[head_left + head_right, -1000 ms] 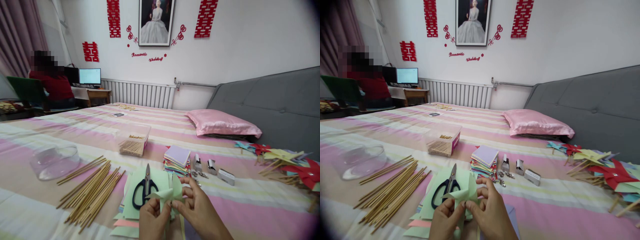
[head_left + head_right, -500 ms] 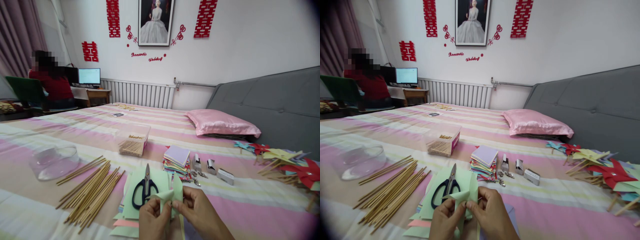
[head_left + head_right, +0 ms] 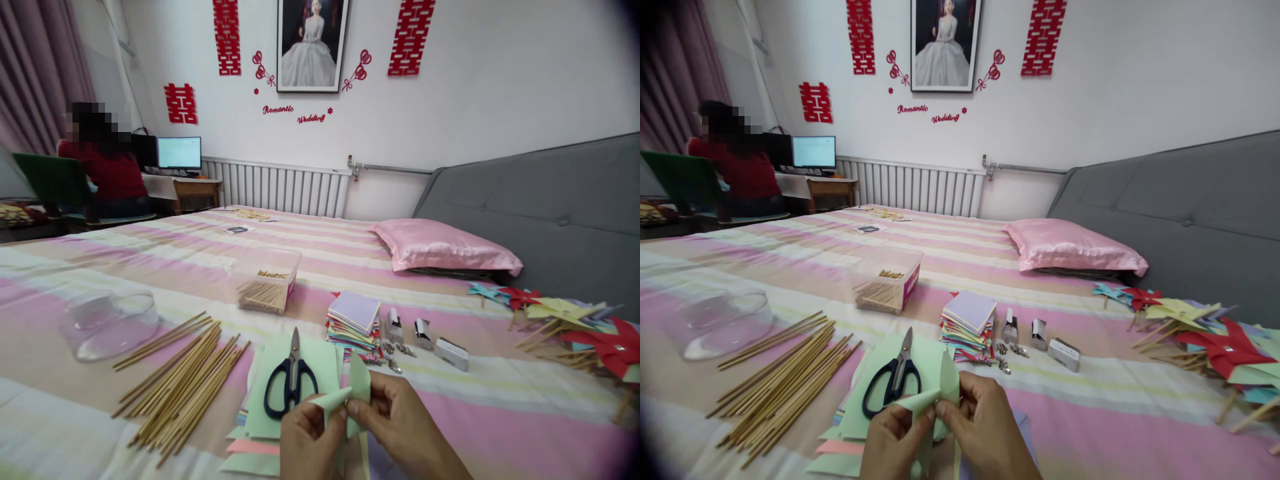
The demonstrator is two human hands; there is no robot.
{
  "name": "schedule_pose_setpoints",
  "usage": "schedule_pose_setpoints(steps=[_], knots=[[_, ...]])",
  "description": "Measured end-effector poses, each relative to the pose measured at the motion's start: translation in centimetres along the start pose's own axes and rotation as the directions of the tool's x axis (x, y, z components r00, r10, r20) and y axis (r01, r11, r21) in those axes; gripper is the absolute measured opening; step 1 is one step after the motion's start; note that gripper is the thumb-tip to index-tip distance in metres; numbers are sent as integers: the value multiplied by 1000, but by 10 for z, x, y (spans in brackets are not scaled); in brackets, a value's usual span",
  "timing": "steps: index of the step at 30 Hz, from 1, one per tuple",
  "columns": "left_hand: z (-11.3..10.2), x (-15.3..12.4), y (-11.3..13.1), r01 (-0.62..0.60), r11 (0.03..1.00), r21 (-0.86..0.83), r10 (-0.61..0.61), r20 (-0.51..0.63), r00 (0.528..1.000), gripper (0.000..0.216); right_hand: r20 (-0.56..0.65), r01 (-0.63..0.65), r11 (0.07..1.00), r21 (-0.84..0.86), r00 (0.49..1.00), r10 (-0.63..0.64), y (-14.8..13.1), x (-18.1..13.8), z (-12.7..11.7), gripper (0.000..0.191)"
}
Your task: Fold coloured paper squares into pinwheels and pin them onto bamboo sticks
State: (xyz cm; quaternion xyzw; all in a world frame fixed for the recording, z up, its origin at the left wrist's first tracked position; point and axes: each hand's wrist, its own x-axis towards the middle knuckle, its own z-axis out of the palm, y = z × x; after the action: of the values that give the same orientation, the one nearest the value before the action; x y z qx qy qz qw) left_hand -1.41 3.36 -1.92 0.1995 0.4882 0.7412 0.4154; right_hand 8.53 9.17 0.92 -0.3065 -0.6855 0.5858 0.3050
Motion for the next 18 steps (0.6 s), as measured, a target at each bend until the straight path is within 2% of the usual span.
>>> schedule_pose_setpoints(steps=[6, 10, 15, 18], knots=[[-2, 1, -4, 7, 999, -38, -6, 30, 1000, 23, -140, -14, 952, -304, 990, -30, -4, -2, -1, 11], [-4, 2, -7, -5, 1000, -6, 6, 76, 997, 24, -174, -7, 897, -442, 982, -78, -8, -6, -7, 8], [-4, 2, -9, -102, 992, 77, 87, 180, 980, 26, -136, 41, 893, -448, 984, -113, -17, -10, -18, 10], [-3, -2, -5, -248, 954, 170, 203, 243, 948, 26, -180, 45, 937, -348, 977, -113, -25, -12, -33, 10]])
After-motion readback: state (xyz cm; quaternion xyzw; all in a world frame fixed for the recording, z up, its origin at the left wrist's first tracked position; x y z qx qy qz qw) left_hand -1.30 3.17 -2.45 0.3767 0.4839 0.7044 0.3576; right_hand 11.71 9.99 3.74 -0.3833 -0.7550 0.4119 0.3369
